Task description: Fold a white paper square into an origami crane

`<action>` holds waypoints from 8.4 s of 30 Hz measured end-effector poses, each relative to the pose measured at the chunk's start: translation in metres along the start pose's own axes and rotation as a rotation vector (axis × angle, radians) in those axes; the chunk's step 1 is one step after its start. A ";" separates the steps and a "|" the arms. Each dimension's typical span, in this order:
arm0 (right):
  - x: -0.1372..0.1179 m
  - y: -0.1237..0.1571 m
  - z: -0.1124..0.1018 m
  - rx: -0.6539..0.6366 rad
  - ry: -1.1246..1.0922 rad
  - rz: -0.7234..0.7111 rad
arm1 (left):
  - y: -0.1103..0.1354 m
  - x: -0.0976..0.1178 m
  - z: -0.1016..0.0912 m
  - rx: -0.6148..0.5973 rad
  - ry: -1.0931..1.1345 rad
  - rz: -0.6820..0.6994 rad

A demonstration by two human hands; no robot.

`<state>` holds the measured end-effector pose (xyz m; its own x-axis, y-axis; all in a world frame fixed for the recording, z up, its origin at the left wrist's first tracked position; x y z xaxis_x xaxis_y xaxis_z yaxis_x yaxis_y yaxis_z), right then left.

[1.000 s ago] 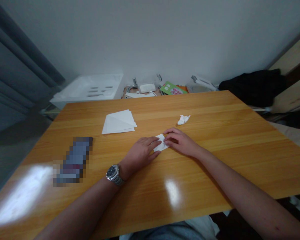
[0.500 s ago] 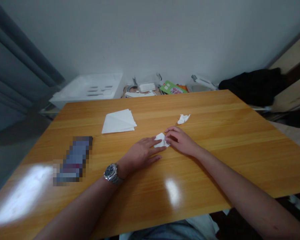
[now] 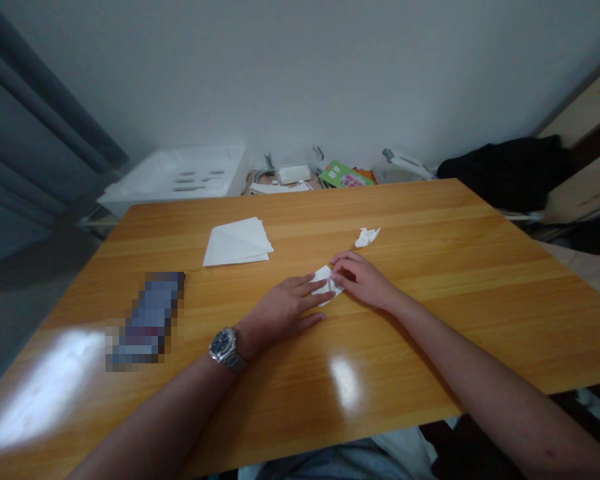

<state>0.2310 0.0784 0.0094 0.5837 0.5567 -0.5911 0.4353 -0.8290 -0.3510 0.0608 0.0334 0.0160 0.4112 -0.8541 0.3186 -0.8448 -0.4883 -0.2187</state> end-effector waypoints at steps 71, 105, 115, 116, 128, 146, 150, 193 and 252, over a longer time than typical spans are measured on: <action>0.002 0.000 0.002 0.131 0.185 0.089 | 0.000 0.005 -0.004 -0.069 0.098 0.053; 0.012 0.002 0.000 0.103 0.129 0.098 | -0.001 0.004 -0.005 -0.101 0.155 0.029; 0.011 0.002 -0.002 0.096 0.139 0.100 | 0.000 0.003 -0.002 -0.116 0.118 0.002; 0.011 0.002 -0.002 0.090 0.143 0.098 | 0.000 0.003 -0.002 -0.116 0.114 -0.003; 0.009 0.007 0.000 -0.009 0.266 0.108 | 0.001 0.002 0.000 -0.094 0.095 0.007; 0.026 0.003 -0.002 0.112 0.315 0.121 | 0.000 0.000 0.002 -0.114 0.111 -0.003; 0.028 0.002 -0.003 0.144 0.307 0.138 | 0.001 0.004 0.001 -0.120 0.132 0.029; 0.026 0.006 -0.007 0.022 0.208 0.060 | 0.004 0.009 -0.006 -0.077 0.125 -0.006; -0.001 0.006 0.002 -0.055 0.326 -0.122 | 0.000 -0.017 -0.011 0.090 -0.154 -0.238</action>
<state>0.2316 0.0725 0.0058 0.7095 0.6462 -0.2812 0.5463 -0.7564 -0.3598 0.0499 0.0498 0.0210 0.6472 -0.7274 0.2283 -0.6876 -0.6862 -0.2373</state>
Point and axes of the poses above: each hand's wrist, its own y-axis away from the middle knuckle, its own z-axis out of the palm, x = y × z, the point moved 7 cm from there along -y, towards the middle knuckle, and after that the axes turned 5 degrees about y, right-handed, at the moved point
